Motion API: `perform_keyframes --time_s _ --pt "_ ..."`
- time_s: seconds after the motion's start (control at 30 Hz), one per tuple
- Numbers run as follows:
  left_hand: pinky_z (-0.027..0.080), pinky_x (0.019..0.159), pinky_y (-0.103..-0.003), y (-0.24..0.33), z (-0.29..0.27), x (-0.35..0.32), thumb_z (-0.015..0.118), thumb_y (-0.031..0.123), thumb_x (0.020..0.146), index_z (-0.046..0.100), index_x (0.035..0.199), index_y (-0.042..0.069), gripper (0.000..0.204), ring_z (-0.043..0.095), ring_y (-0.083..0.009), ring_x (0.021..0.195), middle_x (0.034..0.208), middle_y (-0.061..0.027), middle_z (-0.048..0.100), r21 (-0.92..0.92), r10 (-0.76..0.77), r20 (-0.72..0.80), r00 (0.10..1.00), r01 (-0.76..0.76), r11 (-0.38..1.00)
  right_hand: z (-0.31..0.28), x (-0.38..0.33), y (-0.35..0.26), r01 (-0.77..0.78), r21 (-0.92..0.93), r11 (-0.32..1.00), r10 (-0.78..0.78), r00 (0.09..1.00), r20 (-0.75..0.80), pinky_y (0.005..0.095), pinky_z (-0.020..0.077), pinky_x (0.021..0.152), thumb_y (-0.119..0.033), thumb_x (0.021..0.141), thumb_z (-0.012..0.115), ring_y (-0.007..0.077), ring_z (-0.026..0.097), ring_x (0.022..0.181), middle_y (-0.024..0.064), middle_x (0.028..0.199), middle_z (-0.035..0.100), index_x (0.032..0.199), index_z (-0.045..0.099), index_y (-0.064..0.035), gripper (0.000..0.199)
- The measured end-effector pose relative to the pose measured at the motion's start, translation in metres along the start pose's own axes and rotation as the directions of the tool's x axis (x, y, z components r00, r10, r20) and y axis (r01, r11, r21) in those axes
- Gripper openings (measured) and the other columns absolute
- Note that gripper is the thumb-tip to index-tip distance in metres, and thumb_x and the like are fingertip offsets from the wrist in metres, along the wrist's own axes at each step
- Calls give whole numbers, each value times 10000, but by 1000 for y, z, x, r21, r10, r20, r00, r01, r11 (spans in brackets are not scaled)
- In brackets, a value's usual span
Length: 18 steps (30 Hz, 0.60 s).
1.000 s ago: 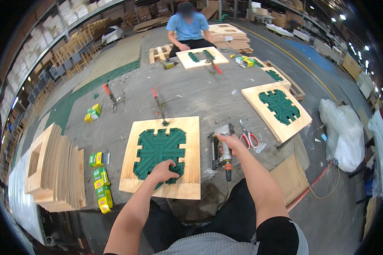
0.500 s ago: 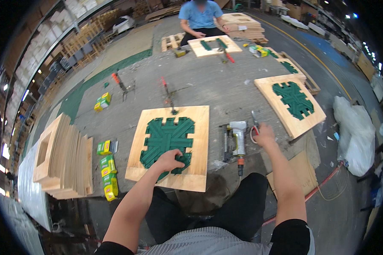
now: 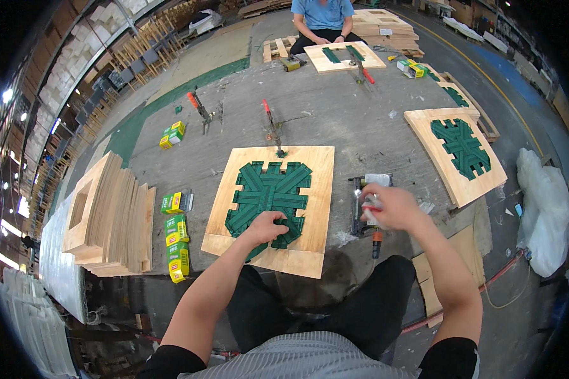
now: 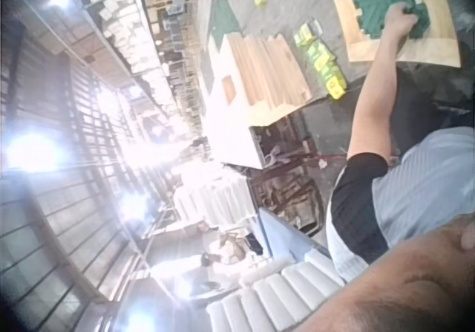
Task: The person assembles a decorative green pattern onto a square wooden frame using a staple gun. They place green strips onto the frame, secure them with staples, and trim excess material with scissors.
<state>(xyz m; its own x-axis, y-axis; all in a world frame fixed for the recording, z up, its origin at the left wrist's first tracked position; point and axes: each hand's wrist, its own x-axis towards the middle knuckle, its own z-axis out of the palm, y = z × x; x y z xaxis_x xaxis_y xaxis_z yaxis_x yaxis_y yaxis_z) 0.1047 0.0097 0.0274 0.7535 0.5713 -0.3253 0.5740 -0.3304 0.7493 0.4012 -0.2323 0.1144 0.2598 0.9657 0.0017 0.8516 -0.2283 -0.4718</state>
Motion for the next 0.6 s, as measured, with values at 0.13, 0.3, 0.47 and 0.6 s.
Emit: perform_keyframes --time_s 0.13,0.3,0.47,0.6 --pt "535 746 -380 7 5 -1 747 223 775 745 1034 34 321 695 -265 785 826 -145 717 -12 -22 -15 1000 21 1000 23 28 -32 360 -214 908 -285 906 313 489 537 748 -514 844 762 357 712 925 132 955 695 1195 598 -192 504" --pt "536 769 -398 16 3 -17 751 211 801 756 1005 45 263 687 -285 838 904 -151 712 24 81 -84 993 -79 997 45 62 -36 533 -284 797 -383 809 446 481 531 725 -536 827 755 335 714 910 108 922 675 1164 603 -190 506" --pt "530 790 -420 32 4 -23 731 201 836 756 974 47 209 674 -328 889 936 -141 681 277 270 -96 958 -235 932 54 80 -37 623 -226 749 -475 742 472 485 541 709 -507 824 749 330 720 874 97 871 682 1153 636 -186 473" --pt "525 785 -434 43 4 -21 726 180 830 757 938 58 166 661 -349 896 889 -144 658 347 334 -88 939 -285 893 61 86 -37 654 -187 733 -507 709 491 492 546 694 -502 821 751 332 722 837 90 856 689 1164 657 -197 469"
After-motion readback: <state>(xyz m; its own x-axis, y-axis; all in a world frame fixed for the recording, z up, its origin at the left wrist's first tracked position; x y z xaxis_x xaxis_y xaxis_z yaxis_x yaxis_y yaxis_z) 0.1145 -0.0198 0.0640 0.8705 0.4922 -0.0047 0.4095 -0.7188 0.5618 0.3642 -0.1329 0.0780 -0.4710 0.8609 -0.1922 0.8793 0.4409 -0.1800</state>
